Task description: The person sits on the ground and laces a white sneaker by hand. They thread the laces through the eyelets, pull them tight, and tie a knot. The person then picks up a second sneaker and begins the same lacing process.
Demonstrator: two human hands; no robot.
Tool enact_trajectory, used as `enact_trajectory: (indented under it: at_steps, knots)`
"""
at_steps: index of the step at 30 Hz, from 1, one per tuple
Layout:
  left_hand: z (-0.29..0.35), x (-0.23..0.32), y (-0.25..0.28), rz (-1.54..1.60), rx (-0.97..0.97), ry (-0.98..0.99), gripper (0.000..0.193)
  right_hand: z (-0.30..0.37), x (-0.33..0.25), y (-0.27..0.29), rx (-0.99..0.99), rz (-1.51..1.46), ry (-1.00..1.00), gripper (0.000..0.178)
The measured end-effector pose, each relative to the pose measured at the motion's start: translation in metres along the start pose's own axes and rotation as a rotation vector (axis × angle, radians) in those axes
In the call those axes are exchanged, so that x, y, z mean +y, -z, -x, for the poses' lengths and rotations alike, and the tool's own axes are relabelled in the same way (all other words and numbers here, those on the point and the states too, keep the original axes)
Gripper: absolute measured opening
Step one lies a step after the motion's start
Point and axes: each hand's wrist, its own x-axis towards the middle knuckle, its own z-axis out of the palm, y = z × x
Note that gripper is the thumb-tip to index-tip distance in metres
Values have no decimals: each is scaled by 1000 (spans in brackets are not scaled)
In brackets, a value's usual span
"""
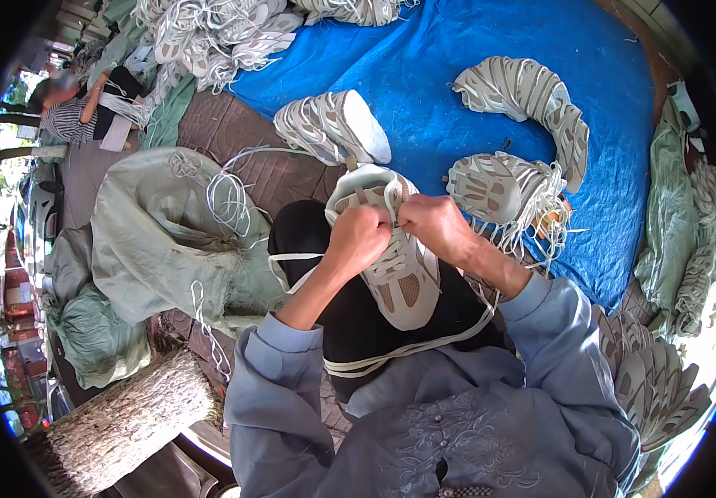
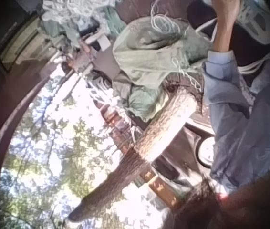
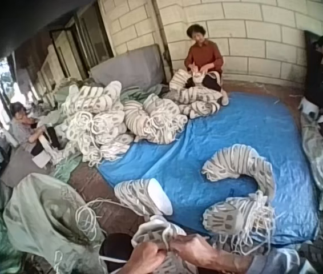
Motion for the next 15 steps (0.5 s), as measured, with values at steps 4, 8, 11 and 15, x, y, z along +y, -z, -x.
enact_trajectory:
  at_steps: [4,8,11,15]
  knots:
    - [4,16,-3,49,184,37,10,-9,-16,7,-118,253,196,9]
    - [6,16,-8,37,222,34,8,-16,-8,2,-133,148,122,8]
    - [6,20,-8,108,200,103,9,-14,-1,0,-74,-72,-9,7]
    - [-3,14,10,281,-70,202,12,-2,3,3,30,-167,-83,9]
